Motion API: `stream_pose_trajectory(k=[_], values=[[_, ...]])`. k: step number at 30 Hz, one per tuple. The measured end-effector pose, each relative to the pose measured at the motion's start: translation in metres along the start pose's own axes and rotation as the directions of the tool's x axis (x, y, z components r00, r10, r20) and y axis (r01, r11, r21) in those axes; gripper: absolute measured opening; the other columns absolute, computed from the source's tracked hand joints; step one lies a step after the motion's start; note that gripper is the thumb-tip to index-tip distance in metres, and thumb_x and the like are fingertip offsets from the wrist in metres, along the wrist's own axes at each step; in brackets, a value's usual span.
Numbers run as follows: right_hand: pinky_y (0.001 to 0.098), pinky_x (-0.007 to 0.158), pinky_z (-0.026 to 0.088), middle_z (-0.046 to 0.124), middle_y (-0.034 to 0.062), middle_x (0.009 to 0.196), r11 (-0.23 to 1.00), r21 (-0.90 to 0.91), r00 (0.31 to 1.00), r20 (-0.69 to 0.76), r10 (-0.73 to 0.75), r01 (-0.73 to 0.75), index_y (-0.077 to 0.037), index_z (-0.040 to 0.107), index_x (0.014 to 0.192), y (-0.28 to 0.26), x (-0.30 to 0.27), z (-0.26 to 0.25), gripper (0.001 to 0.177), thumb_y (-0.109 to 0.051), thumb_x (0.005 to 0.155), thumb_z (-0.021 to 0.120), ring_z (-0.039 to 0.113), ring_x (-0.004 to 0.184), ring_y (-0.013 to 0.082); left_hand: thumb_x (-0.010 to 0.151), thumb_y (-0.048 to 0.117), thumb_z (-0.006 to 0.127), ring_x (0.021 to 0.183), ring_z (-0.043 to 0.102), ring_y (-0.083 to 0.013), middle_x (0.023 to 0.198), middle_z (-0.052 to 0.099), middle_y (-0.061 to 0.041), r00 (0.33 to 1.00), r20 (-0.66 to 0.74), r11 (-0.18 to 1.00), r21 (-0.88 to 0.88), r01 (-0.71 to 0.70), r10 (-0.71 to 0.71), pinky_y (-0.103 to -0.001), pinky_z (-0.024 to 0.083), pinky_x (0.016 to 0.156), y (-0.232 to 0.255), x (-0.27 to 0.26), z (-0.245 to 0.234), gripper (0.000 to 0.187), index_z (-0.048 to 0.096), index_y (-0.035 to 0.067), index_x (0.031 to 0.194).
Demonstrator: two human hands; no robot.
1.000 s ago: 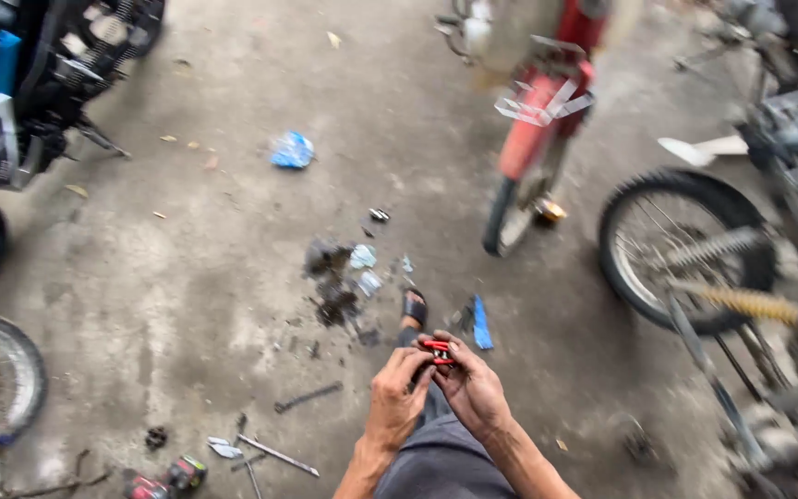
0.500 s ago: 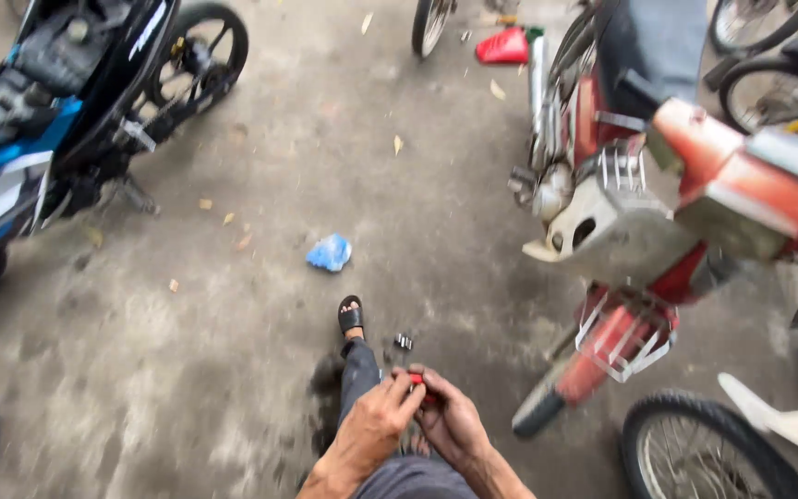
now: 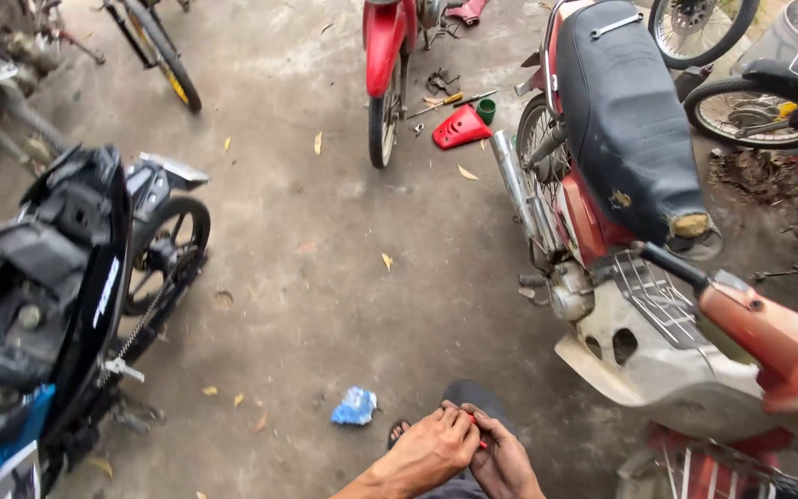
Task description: The person works on the wiring of a red motorcycle, focusing on the area beneath the handlebars and instrument cluster. They use a red-handled tool to strip wire insulation and then connect the exposed wires by hand.
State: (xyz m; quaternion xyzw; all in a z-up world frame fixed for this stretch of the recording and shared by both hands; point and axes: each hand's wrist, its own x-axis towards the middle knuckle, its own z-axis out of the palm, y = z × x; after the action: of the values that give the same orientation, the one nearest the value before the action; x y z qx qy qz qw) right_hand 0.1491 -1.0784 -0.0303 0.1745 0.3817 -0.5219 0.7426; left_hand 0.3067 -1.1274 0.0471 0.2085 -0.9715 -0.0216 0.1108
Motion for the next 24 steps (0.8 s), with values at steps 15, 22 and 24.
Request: stream_pose_trajectory(k=[15,22,24], values=[[0.0444,0.11,0.049,0.07,0.0371,0.126,0.999,-0.038,1.0,0.003,-0.02,0.02,0.006,0.063,0.108,-0.211,0.255,0.329,0.019,-0.005,0.098,0.051,0.067,0.12,0.0405,0.082,0.007,0.059,0.085,0.061,-0.0313,0.099,0.063,-0.019,0.982,-0.103,0.977,0.127,0.173,-0.16,-0.038,0.055,0.071,-0.375,0.209,0.046,0.029,0.067,-0.002,0.109],[0.0441,0.101,0.055,0.074,0.0271,0.118,0.994,0.063,0.995,-0.05,-0.092,0.095,0.003,0.065,0.104,-0.317,0.367,0.422,0.019,-0.012,0.099,0.055,0.07,0.119,0.0391,0.087,-0.001,0.06,0.088,0.06,-0.0358,0.102,0.059,-0.018,0.976,-0.196,0.979,-0.197,0.051,-0.09,-0.043,0.055,0.072,-0.538,0.323,0.03,0.023,0.061,-0.002,0.11],[0.0393,0.09,0.056,0.073,0.0259,0.101,0.949,0.121,0.956,-0.079,-0.281,0.289,0.004,0.066,0.101,-0.338,0.421,0.41,0.02,-0.014,0.102,0.057,0.069,0.094,0.0319,0.09,0.009,0.071,0.094,0.066,-0.0283,0.108,0.069,-0.013,0.961,-0.208,0.812,-0.584,0.027,-0.182,-0.039,0.053,0.084,-0.582,0.373,0.015,0.029,0.063,0.005,0.117]])
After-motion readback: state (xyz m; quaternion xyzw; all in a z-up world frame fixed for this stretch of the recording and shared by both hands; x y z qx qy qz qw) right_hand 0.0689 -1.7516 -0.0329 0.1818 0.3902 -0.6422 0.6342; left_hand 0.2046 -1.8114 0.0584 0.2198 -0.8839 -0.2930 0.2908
